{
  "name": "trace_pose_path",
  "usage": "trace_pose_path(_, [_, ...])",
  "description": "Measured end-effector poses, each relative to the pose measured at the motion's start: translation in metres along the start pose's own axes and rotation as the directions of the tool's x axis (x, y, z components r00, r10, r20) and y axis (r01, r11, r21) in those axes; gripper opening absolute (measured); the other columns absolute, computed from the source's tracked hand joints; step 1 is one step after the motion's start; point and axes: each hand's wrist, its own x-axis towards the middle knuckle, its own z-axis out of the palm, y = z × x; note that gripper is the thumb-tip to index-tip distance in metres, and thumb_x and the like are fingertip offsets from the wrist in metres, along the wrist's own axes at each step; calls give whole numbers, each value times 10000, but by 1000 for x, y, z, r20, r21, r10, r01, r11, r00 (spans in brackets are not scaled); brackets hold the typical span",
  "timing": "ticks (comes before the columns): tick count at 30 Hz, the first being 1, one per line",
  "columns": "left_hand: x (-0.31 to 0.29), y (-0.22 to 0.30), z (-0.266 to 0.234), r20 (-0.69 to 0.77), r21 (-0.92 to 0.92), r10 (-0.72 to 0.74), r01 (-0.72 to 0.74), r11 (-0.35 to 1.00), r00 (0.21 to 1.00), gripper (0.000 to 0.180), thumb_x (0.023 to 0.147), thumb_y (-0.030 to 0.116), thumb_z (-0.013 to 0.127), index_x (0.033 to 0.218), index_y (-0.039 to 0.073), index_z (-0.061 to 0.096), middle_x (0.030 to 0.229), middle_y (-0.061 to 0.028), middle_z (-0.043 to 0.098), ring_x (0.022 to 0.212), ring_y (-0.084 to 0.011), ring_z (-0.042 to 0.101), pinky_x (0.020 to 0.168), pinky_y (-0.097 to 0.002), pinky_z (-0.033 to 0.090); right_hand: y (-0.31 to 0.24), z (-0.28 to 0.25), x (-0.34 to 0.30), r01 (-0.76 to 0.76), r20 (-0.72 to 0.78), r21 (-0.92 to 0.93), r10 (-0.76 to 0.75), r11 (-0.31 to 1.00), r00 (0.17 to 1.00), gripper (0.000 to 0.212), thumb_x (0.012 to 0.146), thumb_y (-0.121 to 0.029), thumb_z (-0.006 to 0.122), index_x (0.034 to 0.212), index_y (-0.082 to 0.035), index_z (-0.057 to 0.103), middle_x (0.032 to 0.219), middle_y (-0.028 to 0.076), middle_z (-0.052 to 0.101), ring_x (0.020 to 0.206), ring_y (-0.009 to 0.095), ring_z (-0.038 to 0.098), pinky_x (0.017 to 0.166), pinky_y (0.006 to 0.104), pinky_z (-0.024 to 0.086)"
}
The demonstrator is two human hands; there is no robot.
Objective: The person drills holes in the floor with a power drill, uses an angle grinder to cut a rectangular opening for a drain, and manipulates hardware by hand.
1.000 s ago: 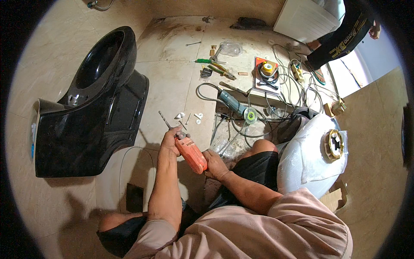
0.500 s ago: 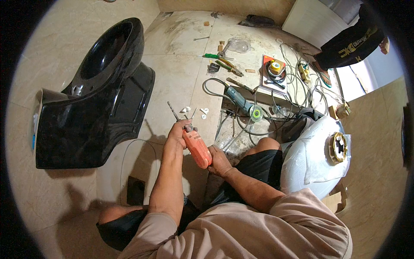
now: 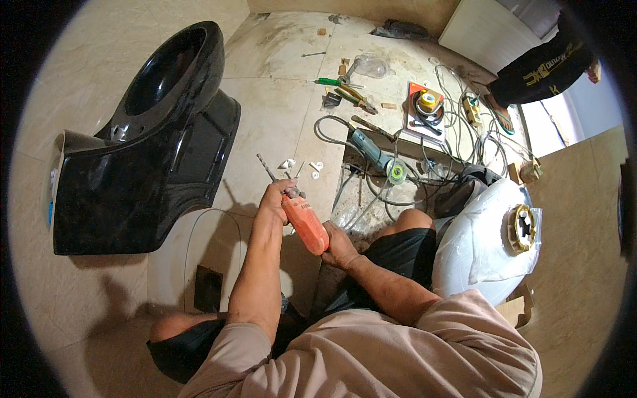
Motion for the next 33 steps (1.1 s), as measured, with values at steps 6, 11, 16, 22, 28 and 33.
trace_pose_path(6, [-2,1,0,75,-28,19,-17,999,997,289,788,159,739,666,123,480,601,-23,508,689,-294,637,690,-496,535,-2,1,-1,-97,3,164,98,982,995,462,649,12,730,1085,-15,576,1032,189,599,1026,424,597,894,427,501])
trace_pose_path(11, [-2,2,2,73,-45,-19,23,999,997,298,782,156,741,655,134,473,578,-21,504,687,-289,636,693,-478,536,-2,-1,-2,-43,-4,120,44,992,999,426,675,-9,726,1075,-15,578,1023,195,603,1022,426,602,897,433,502])
trace_pose_path(16, [-1,-1,4,68,-53,3,1,999,998,193,840,157,669,745,118,506,561,-4,498,573,-247,552,646,-503,536,-3,-3,-2,-19,-11,81,20,997,1000,363,790,-139,733,1097,-8,590,1037,219,628,1023,440,609,899,458,500])
trace_pose_path(22, [-1,-1,5,73,-55,-2,7,998,997,192,838,151,683,750,120,515,565,0,503,584,-248,570,648,-500,539,-4,-2,-4,-37,5,55,36,998,999,363,810,-134,729,1121,-5,594,1047,226,644,1024,426,630,913,438,505])
trace_pose_path(28, [2,-2,4,102,-67,-2,9,998,995,208,835,163,692,726,128,518,569,0,498,606,-256,593,655,-502,541,-10,-4,-5,-177,31,169,174,970,984,391,821,-159,756,1143,-4,596,1058,214,654,1051,375,644,929,400,507])
trace_pose_path(33, [5,-1,5,82,-40,-12,15,999,997,208,822,172,704,730,124,524,573,-3,492,639,-282,611,669,-527,543,-16,-7,-5,-226,25,153,224,962,974,428,704,-45,741,1107,-14,599,1075,218,656,1072,413,636,933,411,508])
